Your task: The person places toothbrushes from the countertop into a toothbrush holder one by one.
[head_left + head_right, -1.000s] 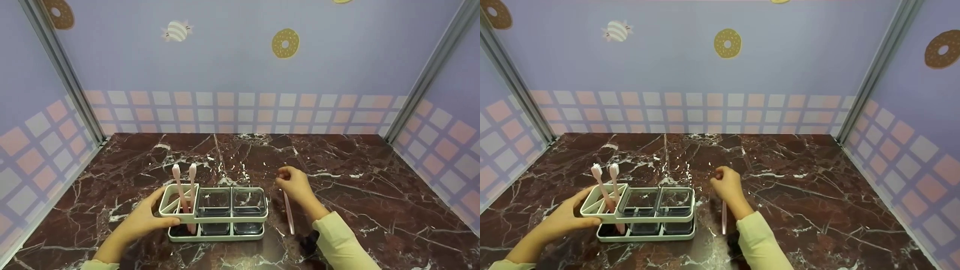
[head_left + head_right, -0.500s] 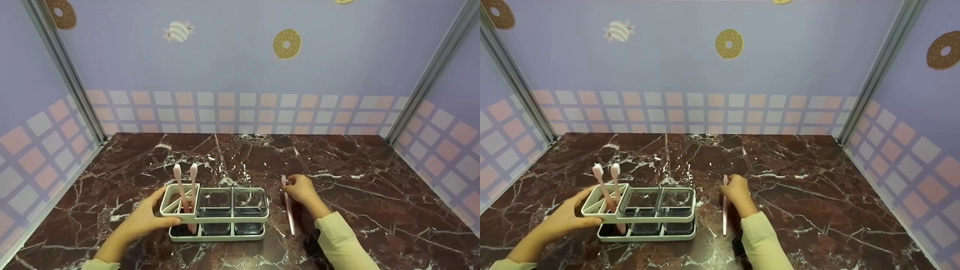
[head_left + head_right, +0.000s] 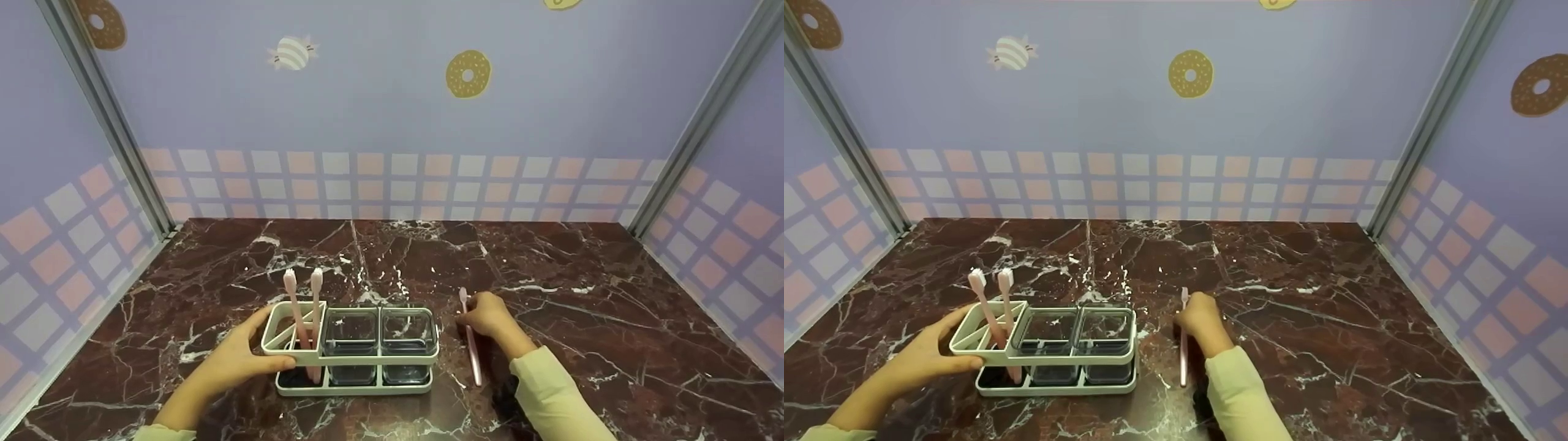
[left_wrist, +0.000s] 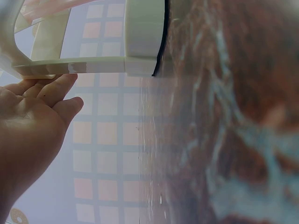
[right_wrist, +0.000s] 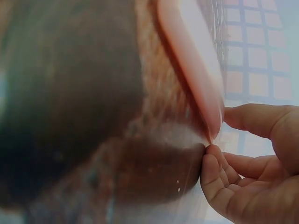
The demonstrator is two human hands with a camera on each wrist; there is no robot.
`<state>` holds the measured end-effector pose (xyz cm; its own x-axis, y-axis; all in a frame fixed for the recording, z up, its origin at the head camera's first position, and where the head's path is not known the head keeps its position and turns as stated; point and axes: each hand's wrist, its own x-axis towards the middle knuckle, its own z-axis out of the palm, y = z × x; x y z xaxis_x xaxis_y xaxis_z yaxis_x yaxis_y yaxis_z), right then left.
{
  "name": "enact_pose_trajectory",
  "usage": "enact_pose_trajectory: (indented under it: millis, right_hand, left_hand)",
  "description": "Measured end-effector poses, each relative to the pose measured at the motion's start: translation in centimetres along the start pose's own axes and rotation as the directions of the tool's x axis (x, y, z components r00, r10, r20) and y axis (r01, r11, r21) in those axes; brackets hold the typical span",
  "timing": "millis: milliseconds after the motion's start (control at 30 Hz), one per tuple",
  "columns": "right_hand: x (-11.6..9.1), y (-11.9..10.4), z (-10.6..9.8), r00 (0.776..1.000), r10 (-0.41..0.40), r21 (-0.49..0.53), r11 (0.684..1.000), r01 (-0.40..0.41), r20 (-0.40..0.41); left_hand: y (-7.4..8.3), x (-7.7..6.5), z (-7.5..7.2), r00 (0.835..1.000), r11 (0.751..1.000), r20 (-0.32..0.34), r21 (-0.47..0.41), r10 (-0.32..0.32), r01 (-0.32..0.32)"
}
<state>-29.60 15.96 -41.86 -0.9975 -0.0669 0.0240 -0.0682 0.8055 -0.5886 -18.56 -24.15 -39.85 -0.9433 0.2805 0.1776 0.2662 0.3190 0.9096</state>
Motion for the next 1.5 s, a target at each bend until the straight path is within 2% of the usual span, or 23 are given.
enact_pose_trajectory:
  millis: [233,700,1000,1267,1500]
  right_hand:
    - [-0.13,-0.12,-0.09,1.000,-0.024,-0.040,0.999,0.024,-0.003]
    - [-0.11,-0.15,0.04,0.999,-0.030,-0.043,0.999,0.029,-0.040]
    - [-0.20,-0.15,-0.03,0.999,0.012,-0.012,1.000,-0.012,-0.048]
    - [-0.18,-0.11,-0.04,0.999,0.032,0.040,0.999,-0.030,-0.034]
    - [-0.05,-0.66,-0.88,0.998,0.022,0.086,0.996,-0.017,-0.056]
  left_hand:
    - [0.01,0.02,0.04,1.000,0.999,0.023,-0.047,-0.006,0.007]
    - [0.02,-0.02,0.03,1.000,0.997,0.026,-0.072,-0.007,0.009]
    - [0.00,0.10,0.12,1.000,0.998,0.024,-0.070,0.007,-0.005]
    - [0.00,0.06,0.00,0.999,1.000,0.019,-0.008,0.028,-0.028]
    - [0.05,0.00,-0.05,1.000,0.999,0.027,-0.051,-0.005,0.006]
